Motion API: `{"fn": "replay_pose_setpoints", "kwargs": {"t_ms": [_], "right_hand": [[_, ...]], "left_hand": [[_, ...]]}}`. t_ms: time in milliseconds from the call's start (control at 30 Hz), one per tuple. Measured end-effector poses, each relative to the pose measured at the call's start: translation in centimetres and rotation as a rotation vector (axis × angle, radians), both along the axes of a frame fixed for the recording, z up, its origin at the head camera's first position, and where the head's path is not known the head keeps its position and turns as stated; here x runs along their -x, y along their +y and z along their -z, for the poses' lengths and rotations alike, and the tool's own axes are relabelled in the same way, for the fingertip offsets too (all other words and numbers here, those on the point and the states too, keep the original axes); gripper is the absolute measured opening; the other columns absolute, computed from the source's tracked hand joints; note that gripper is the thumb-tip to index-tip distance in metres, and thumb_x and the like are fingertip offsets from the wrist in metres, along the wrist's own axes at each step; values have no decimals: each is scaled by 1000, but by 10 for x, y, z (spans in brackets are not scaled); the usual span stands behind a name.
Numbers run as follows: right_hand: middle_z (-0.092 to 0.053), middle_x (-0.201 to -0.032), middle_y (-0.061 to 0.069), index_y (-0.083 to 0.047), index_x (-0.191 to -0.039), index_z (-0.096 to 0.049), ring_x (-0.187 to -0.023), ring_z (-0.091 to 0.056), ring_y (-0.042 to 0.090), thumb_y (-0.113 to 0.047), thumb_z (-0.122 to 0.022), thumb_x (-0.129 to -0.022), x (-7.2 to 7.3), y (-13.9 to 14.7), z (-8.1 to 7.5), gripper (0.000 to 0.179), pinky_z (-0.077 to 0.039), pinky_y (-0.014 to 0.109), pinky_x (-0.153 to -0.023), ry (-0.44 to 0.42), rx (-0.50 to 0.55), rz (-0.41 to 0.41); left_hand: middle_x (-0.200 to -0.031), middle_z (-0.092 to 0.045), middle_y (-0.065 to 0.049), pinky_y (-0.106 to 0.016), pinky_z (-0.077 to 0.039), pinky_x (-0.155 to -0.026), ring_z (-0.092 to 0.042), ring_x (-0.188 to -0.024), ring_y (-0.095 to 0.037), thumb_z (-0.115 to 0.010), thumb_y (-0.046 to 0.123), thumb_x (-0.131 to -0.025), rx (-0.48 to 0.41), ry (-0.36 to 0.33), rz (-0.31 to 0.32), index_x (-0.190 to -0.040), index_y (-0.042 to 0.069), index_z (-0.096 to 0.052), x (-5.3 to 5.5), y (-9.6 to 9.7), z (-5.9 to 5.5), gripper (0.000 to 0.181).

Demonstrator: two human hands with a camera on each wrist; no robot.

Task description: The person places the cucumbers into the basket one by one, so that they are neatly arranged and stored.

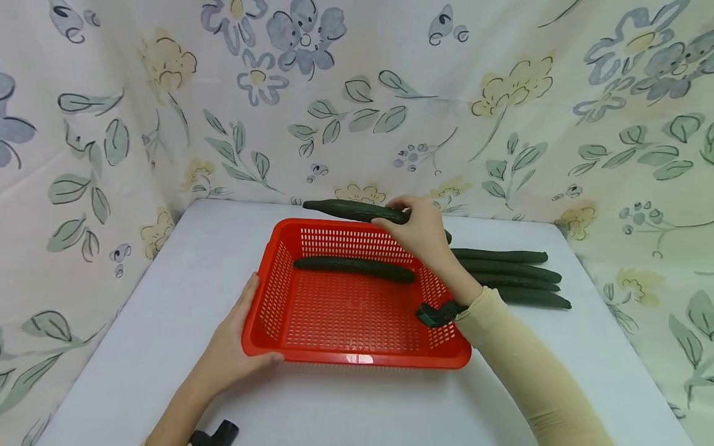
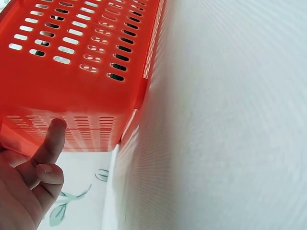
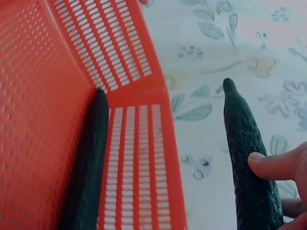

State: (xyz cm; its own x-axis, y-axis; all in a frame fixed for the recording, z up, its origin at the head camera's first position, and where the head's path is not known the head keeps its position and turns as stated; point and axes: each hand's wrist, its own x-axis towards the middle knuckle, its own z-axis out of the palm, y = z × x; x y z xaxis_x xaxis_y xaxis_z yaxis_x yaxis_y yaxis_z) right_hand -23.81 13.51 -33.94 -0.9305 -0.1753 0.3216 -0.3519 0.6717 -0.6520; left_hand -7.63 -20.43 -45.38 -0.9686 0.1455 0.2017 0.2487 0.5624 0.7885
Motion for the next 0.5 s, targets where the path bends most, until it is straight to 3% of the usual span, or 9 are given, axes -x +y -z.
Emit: {"fn": "replay_pose_setpoints", "kwargs": {"t_ms": [233, 500], "right_hand": [[-75, -113, 12, -6, -116, -77, -100, -67, 28, -32, -88, -89, -4, -18, 10, 39, -55, 47, -86, -10, 15, -19], [-76, -111, 8, -9, -113, -77, -96, -68, 25, -38, -88, -88, -6, -27, 24, 40, -56, 43, -82, -64, -44, -4]], "left_hand": [[-177, -19, -8, -25, -51, -96, -39, -152, -38, -100, 32, -67, 8, -5, -1, -172, 30, -8, 0, 0, -1, 141], [-177, -18, -9, -26, -52, -94, -41, -151, -40, -101, 31, -65, 8, -1, 1, -173, 29, -7, -1, -1, -2, 142]]}}
